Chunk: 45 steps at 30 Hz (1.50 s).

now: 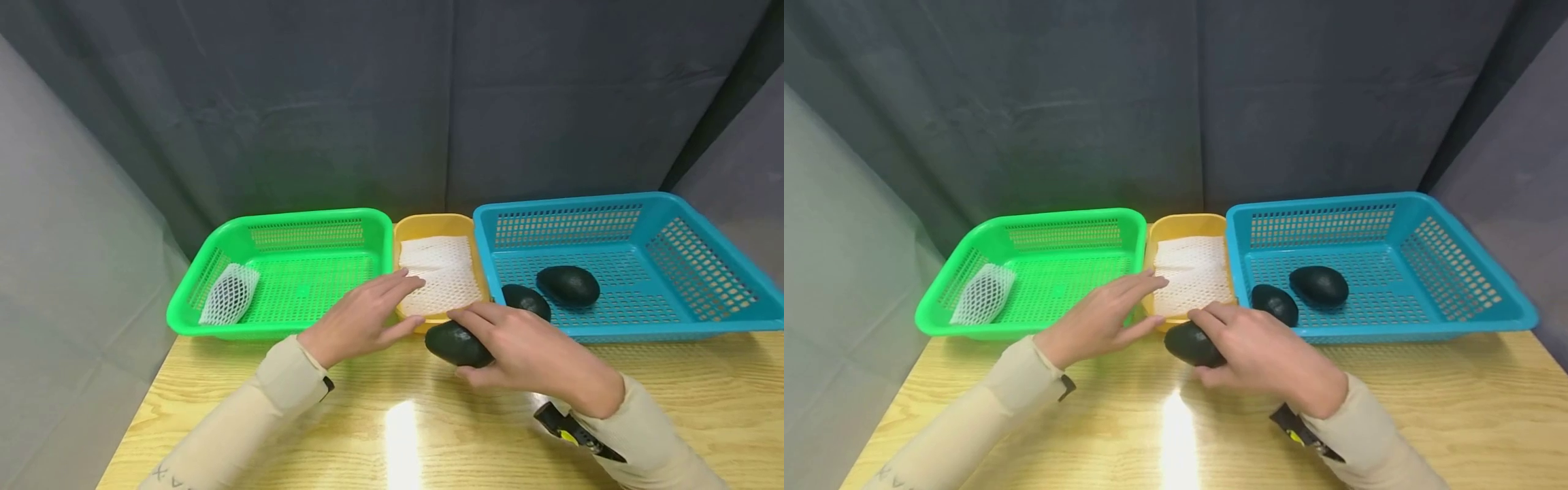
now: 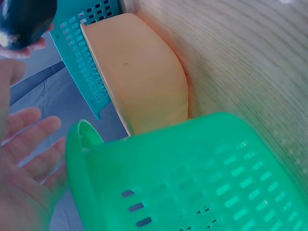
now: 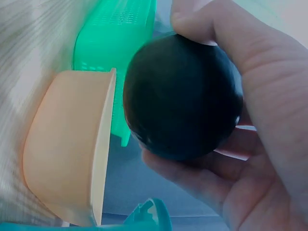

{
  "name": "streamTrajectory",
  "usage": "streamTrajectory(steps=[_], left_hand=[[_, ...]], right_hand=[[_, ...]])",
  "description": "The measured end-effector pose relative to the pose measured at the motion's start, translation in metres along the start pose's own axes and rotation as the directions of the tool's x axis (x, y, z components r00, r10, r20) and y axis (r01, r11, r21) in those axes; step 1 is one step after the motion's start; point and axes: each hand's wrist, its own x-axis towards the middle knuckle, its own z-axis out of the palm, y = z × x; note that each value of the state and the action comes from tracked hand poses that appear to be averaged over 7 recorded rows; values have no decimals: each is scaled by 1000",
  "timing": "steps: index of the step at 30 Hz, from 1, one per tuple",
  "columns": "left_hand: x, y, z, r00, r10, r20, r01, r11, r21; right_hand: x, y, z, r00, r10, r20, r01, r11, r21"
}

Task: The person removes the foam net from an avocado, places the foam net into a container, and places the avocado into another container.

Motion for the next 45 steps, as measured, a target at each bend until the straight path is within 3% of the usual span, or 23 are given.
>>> streamTrajectory(steps=[7, 18, 23, 35, 45], left_hand=[[2, 0, 0, 999, 1, -35, -3, 998, -67], [10, 10, 2, 994, 45, -102, -59, 989, -138], [16, 13, 6, 988, 77, -131, -96, 985, -140], [36, 23, 11, 976, 133, -170, -161, 974, -159], [55, 30, 18, 973, 138, -182, -174, 965, -198]], right_hand=[[-1, 7, -7, 997, -15, -72, 13, 1000, -17], [-1, 18, -14, 987, -42, -155, 35, 998, -52], [1, 21, -20, 987, -31, -157, 23, 998, -54], [-2, 36, -33, 969, -55, -240, 41, 997, -65], [-10, 53, -39, 969, -1, -248, -16, 998, -66]])
